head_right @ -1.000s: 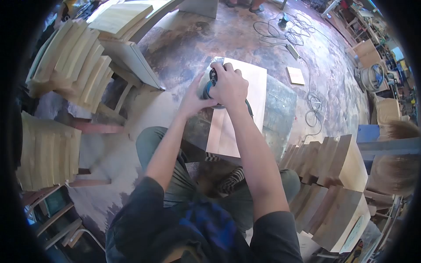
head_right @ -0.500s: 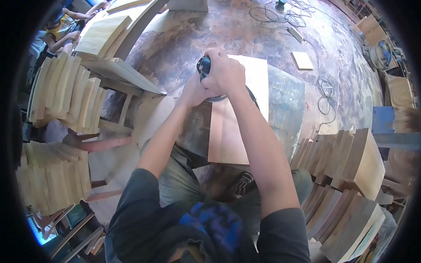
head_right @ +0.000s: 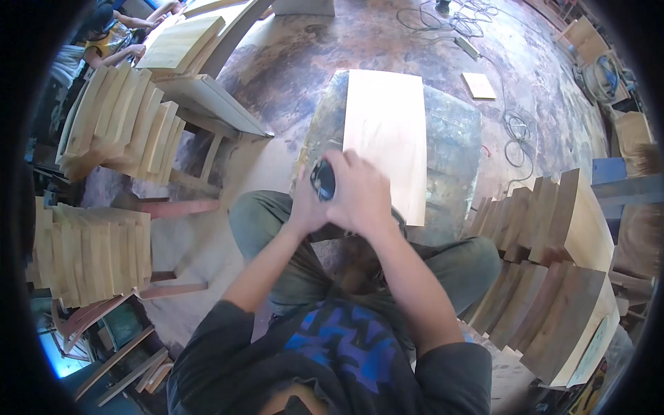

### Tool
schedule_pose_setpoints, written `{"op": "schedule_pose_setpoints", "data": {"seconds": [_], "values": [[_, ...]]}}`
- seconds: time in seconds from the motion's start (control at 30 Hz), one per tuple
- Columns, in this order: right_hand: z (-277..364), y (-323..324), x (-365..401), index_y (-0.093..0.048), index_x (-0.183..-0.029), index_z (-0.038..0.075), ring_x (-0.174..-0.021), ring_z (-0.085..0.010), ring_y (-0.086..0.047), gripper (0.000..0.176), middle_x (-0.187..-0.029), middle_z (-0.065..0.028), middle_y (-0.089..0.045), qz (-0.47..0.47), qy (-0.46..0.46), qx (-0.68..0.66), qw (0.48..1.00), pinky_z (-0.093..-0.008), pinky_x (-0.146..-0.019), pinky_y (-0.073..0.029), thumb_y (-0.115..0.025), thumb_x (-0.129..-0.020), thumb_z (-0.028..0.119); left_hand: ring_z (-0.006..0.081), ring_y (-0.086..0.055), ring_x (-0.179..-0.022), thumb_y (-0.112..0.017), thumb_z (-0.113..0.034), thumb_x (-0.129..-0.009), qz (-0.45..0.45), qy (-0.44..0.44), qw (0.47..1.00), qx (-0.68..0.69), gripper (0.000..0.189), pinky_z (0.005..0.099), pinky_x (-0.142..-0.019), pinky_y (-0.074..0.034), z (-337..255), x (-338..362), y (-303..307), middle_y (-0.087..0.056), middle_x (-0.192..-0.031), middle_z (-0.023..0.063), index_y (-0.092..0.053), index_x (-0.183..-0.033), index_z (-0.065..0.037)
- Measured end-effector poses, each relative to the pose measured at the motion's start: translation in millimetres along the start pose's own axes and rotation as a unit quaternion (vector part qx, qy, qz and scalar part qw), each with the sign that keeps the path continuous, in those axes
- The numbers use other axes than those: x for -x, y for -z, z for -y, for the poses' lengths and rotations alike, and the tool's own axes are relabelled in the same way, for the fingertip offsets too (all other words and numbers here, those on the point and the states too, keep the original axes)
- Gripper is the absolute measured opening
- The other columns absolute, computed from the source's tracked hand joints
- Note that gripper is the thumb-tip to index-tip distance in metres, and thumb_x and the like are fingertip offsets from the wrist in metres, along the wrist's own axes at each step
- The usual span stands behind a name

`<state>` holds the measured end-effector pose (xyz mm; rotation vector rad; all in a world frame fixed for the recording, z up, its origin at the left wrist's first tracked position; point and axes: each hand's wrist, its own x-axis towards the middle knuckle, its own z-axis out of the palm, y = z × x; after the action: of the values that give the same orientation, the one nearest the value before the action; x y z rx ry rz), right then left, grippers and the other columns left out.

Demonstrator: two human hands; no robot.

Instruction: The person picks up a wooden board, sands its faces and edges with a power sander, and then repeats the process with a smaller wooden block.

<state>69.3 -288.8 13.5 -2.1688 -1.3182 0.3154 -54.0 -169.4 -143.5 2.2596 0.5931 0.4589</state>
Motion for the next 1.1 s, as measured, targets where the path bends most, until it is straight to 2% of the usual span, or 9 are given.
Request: {"op": "schedule_pose_setpoints", "data": {"seconds": [0.1, 0.13, 0.23, 0.33, 0.47, 0.7, 0.8, 0.9, 1.1], "values": [[8, -2, 23, -0.069, -0.138, 0.018, -0.111, -0.039, -0.075, 0.072, -0.121, -0.0133, -0.073, 0.025, -0.008, 0.01, 1.0, -0.0497, -0.093, -0.062, -0.09, -0.07, 0.026, 0.0395, -0.053, -0.154, -0.096, -0.053, -0.074, 0.006, -0.023, 0.999, -0.038, 0.112, 0.0674, -0.134, -0.017, -11, 31, 2, -0.066, -0.152, 0.0201, -0.047, -0.161, -0.001], [4, -3, 18, -0.069, -0.138, 0.018, -0.111, -0.039, -0.075, 0.072, -0.121, -0.0133, -0.073, 0.031, -0.012, 0.009, 0.999, -0.0497, -0.093, -0.062, -0.09, -0.07, 0.026, 0.0384, -0.054, -0.154, -0.096, -0.054, -0.074, -0.02, 0.007, 0.997, 0.08, 0.111, 0.0663, -0.134, -0.016, -8, 21, -3, -0.066, -0.153, 0.0179, -0.047, -0.161, -0.004], [-13, -4, -30, -0.07, -0.135, 0.019, -0.107, -0.0385, -0.076, 0.07, -0.119, -0.0127, -0.074, -0.038, -0.007, 0.012, 0.999, -0.049, -0.092, -0.062, -0.09, -0.069, 0.027, 0.0363, -0.055, -0.153, -0.095, -0.053, -0.074, 0.032, -0.002, 0.999, 0.033, 0.106, 0.0667, -0.134, -0.016, -1, -40, 11, -0.065, -0.153, 0.0171, -0.05, -0.158, -0.006], [-12, -2, -32, -0.07, -0.135, 0.018, -0.108, -0.0388, -0.076, 0.07, -0.119, -0.0127, -0.074, -0.045, -0.031, 0.03, 0.998, -0.049, -0.093, -0.062, -0.089, -0.069, 0.025, 0.037, -0.055, -0.154, -0.095, -0.054, -0.076, 0.013, -0.005, 1.0, 0.021, 0.103, 0.068, -0.133, -0.015, -21, -43, 21, -0.066, -0.151, 0.0163, -0.051, -0.156, -0.007], [2, 0, 22, -0.067, -0.138, 0.019, -0.11, -0.0401, -0.075, 0.071, -0.123, -0.0132, -0.073, -0.007, -0.019, 0.002, 1.0, -0.0512, -0.091, -0.062, -0.088, -0.07, 0.022, 0.0416, -0.051, -0.157, -0.093, -0.058, -0.077, 0.005, -0.013, 1.0, -0.014, 0.107, 0.0693, -0.133, -0.014, -23, 25, 1, -0.065, -0.153, 0.0194, -0.049, -0.16, -0.007], [-23, 5, -46, -0.066, -0.138, 0.016, -0.113, -0.0402, -0.075, 0.066, -0.125, -0.0153, -0.072, -0.044, -0.043, 0.044, 0.997, -0.0542, -0.091, -0.061, -0.087, -0.076, 0.025, 0.0415, -0.053, -0.153, -0.093, -0.055, -0.077, 0.018, -0.038, 0.999, -0.028, 0.105, 0.0685, -0.133, -0.02, -22, -67, 9, -0.065, -0.153, 0.0216, -0.051, -0.159, -0.005], [-14, 12, 4, -0.067, -0.135, 0.018, -0.115, -0.0395, -0.074, 0.065, -0.124, -0.0158, -0.073, -0.002, -0.048, 0.022, 0.999, -0.0504, -0.094, -0.06, -0.088, -0.074, 0.026, 0.0428, -0.049, -0.157, -0.094, -0.054, -0.077, -0.053, -0.05, 0.997, 0.018, 0.1, 0.0704, -0.132, -0.02, -27, -16, -13, -0.063, -0.156, 0.0204, -0.053, -0.156, -0.007], [4, 9, 57, -0.066, -0.14, 0.017, -0.119, -0.0397, -0.073, 0.075, -0.13, -0.0131, -0.072, 0.003, -0.023, 0.009, 1.0, -0.051, -0.098, -0.061, -0.091, -0.069, 0.016, 0.0432, -0.046, -0.161, -0.098, -0.053, -0.071, -0.01, -0.049, 0.999, 0.015, 0.107, 0.0734, -0.133, -0.011, -18, 51, -28, -0.06, -0.162, 0.0173, -0.051, -0.158, -0.012], [-31, 15, -41, -0.069, -0.134, 0.019, -0.11, -0.0375, -0.076, 0.072, -0.123, -0.0107, -0.073, -0.045, -0.015, 0.046, 0.998, -0.0503, -0.086, -0.062, -0.092, -0.066, 0.018, 0.0393, -0.046, -0.16, -0.096, -0.055, -0.071, -0.044, -0.038, 0.998, 0.027, 0.111, 0.0686, -0.134, -0.015, -15, -66, -22, -0.062, -0.157, 0.0172, -0.051, -0.159, -0.006]]}}
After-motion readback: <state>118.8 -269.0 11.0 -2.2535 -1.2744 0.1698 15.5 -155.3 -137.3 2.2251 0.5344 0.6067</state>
